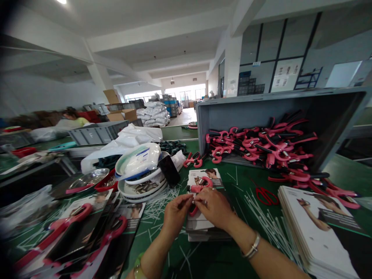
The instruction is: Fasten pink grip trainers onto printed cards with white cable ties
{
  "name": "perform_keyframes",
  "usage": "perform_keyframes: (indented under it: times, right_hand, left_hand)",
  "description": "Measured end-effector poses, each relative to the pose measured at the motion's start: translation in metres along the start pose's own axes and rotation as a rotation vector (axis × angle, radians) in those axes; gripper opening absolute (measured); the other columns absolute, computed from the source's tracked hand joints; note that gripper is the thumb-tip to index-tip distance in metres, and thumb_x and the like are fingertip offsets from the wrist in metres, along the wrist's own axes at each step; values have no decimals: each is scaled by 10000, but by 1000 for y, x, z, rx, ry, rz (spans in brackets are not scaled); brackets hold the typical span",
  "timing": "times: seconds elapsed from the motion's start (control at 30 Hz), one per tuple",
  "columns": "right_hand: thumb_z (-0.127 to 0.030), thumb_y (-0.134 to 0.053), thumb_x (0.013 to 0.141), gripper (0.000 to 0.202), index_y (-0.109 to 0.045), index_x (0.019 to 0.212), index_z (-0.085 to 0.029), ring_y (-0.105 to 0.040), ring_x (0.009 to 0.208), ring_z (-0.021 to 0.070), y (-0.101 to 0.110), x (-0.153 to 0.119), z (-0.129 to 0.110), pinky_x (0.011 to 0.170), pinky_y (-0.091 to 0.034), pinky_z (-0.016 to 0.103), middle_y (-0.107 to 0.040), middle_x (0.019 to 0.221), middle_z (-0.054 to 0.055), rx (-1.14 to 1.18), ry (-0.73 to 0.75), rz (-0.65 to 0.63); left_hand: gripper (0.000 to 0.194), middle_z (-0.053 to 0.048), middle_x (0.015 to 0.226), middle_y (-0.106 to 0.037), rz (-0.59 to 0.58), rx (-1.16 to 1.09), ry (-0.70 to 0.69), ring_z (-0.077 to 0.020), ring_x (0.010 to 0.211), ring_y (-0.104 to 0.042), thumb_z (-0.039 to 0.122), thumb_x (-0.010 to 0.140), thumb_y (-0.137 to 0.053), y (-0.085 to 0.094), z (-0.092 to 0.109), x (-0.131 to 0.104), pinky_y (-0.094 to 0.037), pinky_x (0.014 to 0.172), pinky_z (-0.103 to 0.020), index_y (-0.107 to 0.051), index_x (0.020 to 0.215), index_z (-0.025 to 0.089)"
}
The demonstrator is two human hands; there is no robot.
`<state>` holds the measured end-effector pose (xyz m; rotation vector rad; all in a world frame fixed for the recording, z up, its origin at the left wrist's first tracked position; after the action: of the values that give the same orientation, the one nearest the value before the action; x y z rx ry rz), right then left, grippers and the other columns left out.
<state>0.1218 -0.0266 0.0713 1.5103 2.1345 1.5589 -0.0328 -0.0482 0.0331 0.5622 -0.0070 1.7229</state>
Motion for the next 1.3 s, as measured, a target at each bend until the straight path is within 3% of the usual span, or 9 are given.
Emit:
perform_keyframes:
  times: [0.17,0.37,0.57,0.67,0.8,0.9,1.1,1.3]
  right_hand:
    - [-276,-572,827,133,-670,879,-202,-608,822,190,0,1,4,734,-459,319,-679,878,56,106,-49,68]
    - [-257,-517,869,131,-639,857,-210,-597,888,186,-6,-1,6,799,-446,330,-666,902,59,125,80,147]
    - [-274,-493,877,155,-574,770,-197,-572,806,184,0,6,4,734,-432,324,-624,814,44,135,89,80]
    - [-291,-488,874,172,-541,740,-197,-554,768,174,-2,9,1,732,-428,317,-592,759,29,233,104,96]
    - [-293,-462,879,214,-492,689,-198,-507,668,149,-12,6,-2,642,-410,273,-518,672,0,357,34,280]
    - [-285,-451,881,197,-487,708,-198,-487,647,144,-16,5,0,610,-393,264,-499,678,-2,364,-1,328]
    - [-284,-406,903,194,-478,746,-198,-509,693,161,-12,11,4,641,-408,291,-527,721,19,302,77,164]
    - [-248,-388,902,196,-430,715,-210,-490,674,160,-14,5,4,625,-402,288,-496,700,14,206,66,276]
  left_hand:
    - [183,-39,849,-715,-28,61,-61,-167,790,-643,251,831,-543,0,1,0,-496,750,-280,-699,907,193]
    - [169,-47,831,-689,-74,82,-64,-166,759,-616,244,826,-546,0,3,3,-477,711,-278,-693,871,175]
    - [118,-46,889,-669,-175,-19,-68,-163,831,-600,246,793,-586,1,9,3,-481,737,-267,-676,833,180]
    - [137,-45,890,-634,-123,18,-36,-157,802,-577,204,738,-627,0,10,1,-487,683,-257,-655,869,179]
    - [161,-70,949,-606,-45,37,37,-160,811,-569,237,760,-604,2,7,0,-482,613,-240,-643,902,171]
    - [136,-47,868,-617,-33,82,12,-153,777,-567,244,769,-605,7,4,0,-483,697,-281,-657,877,181]
    - [189,-91,1068,-559,-71,-45,22,-183,913,-552,308,795,-586,5,2,2,-496,693,-280,-691,912,202]
    - [107,-70,995,-577,-83,43,-92,-185,993,-539,241,805,-582,2,10,7,-459,860,-324,-677,834,201]
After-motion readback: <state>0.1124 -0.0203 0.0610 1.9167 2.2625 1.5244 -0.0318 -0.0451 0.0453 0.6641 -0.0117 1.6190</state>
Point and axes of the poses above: each hand's wrist, its own x-axis towards the middle knuckle, its own y-axis out of the back of the hand, z = x × y, the point moved 1 cm from there along x, towards the middle knuckle
